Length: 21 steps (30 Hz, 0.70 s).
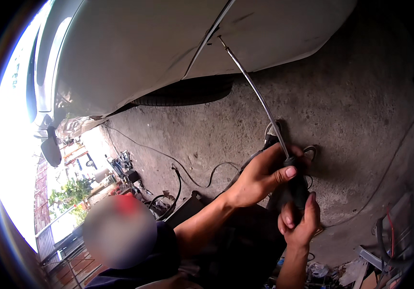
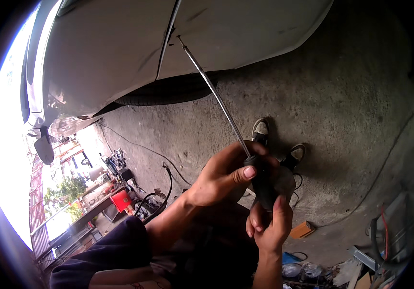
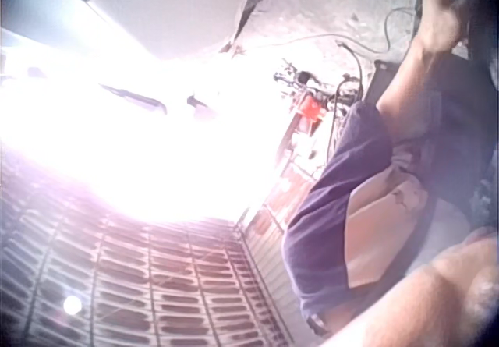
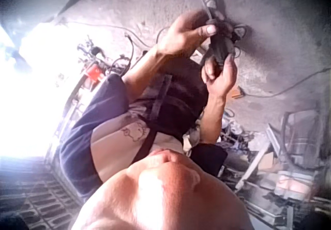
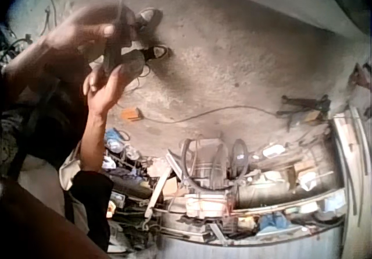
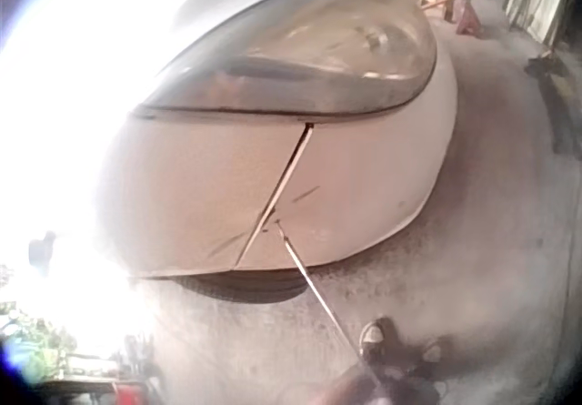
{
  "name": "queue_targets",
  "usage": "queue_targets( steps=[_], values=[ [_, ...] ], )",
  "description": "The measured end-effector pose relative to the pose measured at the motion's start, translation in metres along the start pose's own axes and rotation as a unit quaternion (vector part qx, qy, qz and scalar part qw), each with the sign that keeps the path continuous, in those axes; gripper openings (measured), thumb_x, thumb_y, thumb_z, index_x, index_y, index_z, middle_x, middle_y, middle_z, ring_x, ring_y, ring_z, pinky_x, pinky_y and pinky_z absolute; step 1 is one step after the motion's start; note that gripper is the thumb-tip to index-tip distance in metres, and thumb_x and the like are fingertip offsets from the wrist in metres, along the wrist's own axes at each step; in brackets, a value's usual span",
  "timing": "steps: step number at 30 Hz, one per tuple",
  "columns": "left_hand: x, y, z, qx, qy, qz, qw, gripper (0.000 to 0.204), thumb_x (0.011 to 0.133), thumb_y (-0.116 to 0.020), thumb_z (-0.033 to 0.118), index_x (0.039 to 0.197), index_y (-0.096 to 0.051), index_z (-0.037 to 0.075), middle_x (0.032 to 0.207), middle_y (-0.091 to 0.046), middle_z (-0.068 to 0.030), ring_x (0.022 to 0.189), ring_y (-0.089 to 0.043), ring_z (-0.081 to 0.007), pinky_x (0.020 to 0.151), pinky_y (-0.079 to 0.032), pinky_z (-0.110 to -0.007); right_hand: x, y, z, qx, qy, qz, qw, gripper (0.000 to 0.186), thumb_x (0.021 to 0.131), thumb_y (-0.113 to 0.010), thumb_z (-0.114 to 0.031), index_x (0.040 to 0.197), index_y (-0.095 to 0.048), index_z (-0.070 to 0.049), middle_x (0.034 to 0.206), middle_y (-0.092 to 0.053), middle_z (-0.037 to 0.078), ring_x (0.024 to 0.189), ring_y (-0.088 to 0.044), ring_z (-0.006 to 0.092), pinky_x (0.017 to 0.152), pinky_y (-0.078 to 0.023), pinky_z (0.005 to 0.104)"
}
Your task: The person uses a screwdriver to remove fasteners from the front bumper of a white car, then uses a pneumatic ratchet to remove bolts. Finally, the person uses an angle grinder to smooth the bumper surface.
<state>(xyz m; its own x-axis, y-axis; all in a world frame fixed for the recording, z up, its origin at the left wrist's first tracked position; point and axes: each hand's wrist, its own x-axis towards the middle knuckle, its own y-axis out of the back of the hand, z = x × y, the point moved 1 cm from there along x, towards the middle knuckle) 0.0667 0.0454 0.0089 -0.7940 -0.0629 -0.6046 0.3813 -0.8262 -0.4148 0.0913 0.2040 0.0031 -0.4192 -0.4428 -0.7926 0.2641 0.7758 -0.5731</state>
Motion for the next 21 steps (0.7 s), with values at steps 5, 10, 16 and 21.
queue_targets(
  steps=[5, 10, 16, 21],
  values=[
    [-0.009, 0.008, -0.011, 0.023, 0.014, 0.058, 0.998, 0.034, 0.083, -0.066, 0.014, 0.109, -0.054, -0.005, 0.104, -0.061, -0.0142, 0.088, -0.061, -0.0183, 0.079, -0.050, -0.031, 0.000, 0.000, 0.003, 0.022, -0.102, -0.036, 0.994, 0.055, 0.095, -0.026, -0.051, 0.105, -0.045, 0.000, 0.045, -0.034, 0.004, 0.033, -0.029, 0.0110, 0.029, -0.030, 0.0249],
    [-0.016, -0.010, -0.002, 0.127, -0.005, 0.191, 0.973, 0.033, 0.077, -0.073, 0.011, 0.102, -0.060, -0.007, 0.092, -0.066, -0.0128, 0.087, -0.062, -0.0167, 0.078, -0.050, -0.030, -0.007, 0.003, 0.017, -0.559, 0.427, 0.080, 0.706, 0.040, 0.092, -0.052, -0.022, 0.117, -0.048, 0.008, 0.104, -0.057, 0.018, 0.087, -0.060, 0.0250, 0.074, -0.047, 0.0335],
    [-0.007, 0.004, 0.003, -0.045, 0.013, 0.002, 0.999, 0.045, 0.086, -0.061, 0.014, 0.123, -0.043, -0.003, 0.115, -0.056, -0.0169, 0.104, -0.056, -0.0240, 0.090, -0.045, -0.036, -0.002, -0.025, -0.007, -0.006, 0.034, 0.104, 0.994, 0.046, 0.095, -0.034, -0.045, 0.086, -0.049, -0.003, 0.052, -0.030, -0.003, 0.041, -0.023, 0.0049, 0.031, -0.020, 0.0195],
    [-0.007, 0.003, 0.002, 0.026, -0.001, 0.071, 0.997, 0.039, 0.079, -0.070, 0.010, 0.112, -0.054, -0.005, 0.101, -0.063, -0.0137, 0.093, -0.061, -0.0201, 0.084, -0.049, -0.031, 0.002, -0.015, -0.006, -0.097, 0.060, 0.080, 0.990, 0.046, 0.096, -0.033, -0.043, 0.088, -0.050, -0.001, 0.058, -0.040, 0.002, 0.044, -0.033, 0.0093, 0.035, -0.029, 0.0215]
  ],
)
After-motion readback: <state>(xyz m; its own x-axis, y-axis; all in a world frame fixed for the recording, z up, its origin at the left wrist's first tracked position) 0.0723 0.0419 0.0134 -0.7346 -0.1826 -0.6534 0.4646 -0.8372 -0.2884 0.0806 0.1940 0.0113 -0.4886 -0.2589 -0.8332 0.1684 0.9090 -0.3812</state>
